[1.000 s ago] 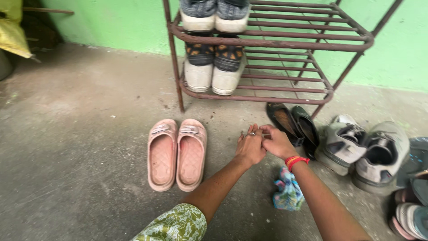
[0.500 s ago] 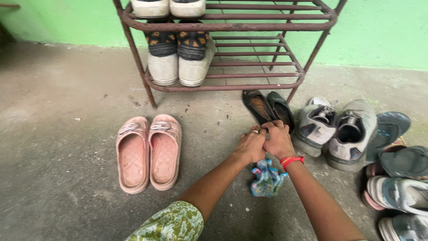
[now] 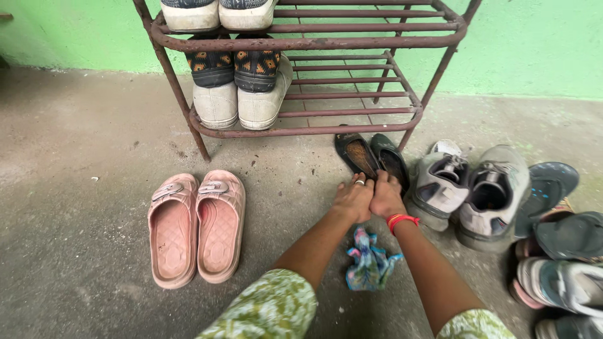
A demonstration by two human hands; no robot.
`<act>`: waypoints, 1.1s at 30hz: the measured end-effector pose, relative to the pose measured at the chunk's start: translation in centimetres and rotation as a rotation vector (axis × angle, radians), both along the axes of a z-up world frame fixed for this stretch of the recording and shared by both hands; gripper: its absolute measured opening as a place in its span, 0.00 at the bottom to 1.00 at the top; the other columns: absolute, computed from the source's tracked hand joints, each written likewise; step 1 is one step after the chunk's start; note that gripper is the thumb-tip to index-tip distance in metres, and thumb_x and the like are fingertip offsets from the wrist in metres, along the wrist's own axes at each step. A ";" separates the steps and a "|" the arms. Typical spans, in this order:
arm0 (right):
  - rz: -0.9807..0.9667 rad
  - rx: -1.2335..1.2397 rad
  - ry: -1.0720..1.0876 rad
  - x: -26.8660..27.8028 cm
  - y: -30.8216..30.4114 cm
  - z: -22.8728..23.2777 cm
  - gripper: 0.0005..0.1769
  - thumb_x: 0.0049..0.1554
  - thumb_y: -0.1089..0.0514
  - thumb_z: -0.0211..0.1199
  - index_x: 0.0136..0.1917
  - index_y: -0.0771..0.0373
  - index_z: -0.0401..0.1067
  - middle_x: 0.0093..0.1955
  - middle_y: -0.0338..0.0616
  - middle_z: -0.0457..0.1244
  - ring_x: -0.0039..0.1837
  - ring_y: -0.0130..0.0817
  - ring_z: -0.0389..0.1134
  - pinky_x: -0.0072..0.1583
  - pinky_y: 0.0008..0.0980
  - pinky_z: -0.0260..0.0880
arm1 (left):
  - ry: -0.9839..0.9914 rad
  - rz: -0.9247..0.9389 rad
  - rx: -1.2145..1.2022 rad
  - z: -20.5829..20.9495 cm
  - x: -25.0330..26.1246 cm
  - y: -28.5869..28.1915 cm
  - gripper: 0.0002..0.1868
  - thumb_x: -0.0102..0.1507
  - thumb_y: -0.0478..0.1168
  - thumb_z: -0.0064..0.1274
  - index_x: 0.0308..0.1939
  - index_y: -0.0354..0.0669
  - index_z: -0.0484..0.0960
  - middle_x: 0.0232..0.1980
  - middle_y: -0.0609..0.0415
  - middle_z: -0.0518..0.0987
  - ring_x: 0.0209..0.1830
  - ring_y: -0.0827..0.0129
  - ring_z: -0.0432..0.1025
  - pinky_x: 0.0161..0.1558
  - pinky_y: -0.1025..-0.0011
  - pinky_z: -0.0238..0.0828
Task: The person wipes a pair of black shoes with a cloth, cleaning the exterior surfaces. They handle each shoe individually, turning them to wipe different sides, and place them back on the floor.
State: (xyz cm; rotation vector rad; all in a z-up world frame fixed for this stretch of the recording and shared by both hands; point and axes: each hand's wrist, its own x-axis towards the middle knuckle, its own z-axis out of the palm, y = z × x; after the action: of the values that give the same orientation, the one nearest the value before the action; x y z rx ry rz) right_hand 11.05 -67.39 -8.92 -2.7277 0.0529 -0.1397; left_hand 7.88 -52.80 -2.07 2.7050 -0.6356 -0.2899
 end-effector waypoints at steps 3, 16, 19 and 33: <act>-0.130 -0.045 0.058 3.0 -1.9 -3.2 0.42 0.55 0.51 0.63 0.75 0.71 0.51 0.71 0.84 0.48 0.74 0.78 0.44 0.75 0.58 0.43 | 0.008 0.000 0.036 -1.6 2.6 -1.5 0.47 0.53 0.40 0.66 0.73 0.43 0.60 0.83 0.45 0.50 0.83 0.58 0.47 0.76 0.53 0.48; -0.189 -0.161 0.155 -0.3 2.8 0.6 0.25 0.50 0.57 0.68 0.62 0.56 0.73 0.69 0.70 0.52 0.68 0.66 0.53 0.65 0.59 0.54 | -0.064 -0.059 0.044 -3.8 3.7 -0.2 0.50 0.46 0.49 0.74 0.69 0.45 0.67 0.73 0.52 0.67 0.76 0.61 0.61 0.74 0.61 0.56; -0.097 -0.190 0.125 -2.1 4.4 1.9 0.28 0.47 0.57 0.69 0.63 0.53 0.74 0.65 0.66 0.56 0.67 0.63 0.57 0.65 0.59 0.56 | -0.018 -0.039 0.032 -3.3 2.7 1.6 0.51 0.45 0.51 0.75 0.69 0.48 0.68 0.73 0.49 0.64 0.74 0.56 0.60 0.71 0.58 0.59; 0.199 0.139 0.149 -12.3 18.8 3.9 0.46 0.44 0.53 0.75 0.73 0.59 0.59 0.53 0.70 0.66 0.61 0.63 0.67 0.62 0.49 0.71 | -0.034 -0.123 -0.043 -3.7 -6.1 19.3 0.33 0.45 0.50 0.73 0.49 0.34 0.83 0.63 0.38 0.71 0.64 0.48 0.69 0.64 0.60 0.69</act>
State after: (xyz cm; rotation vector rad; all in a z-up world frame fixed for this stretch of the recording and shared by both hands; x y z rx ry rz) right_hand -1.21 -48.57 -4.97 -2.5811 -0.1606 0.1194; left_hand 1.76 -33.53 -5.76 2.6393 -0.8109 -0.2585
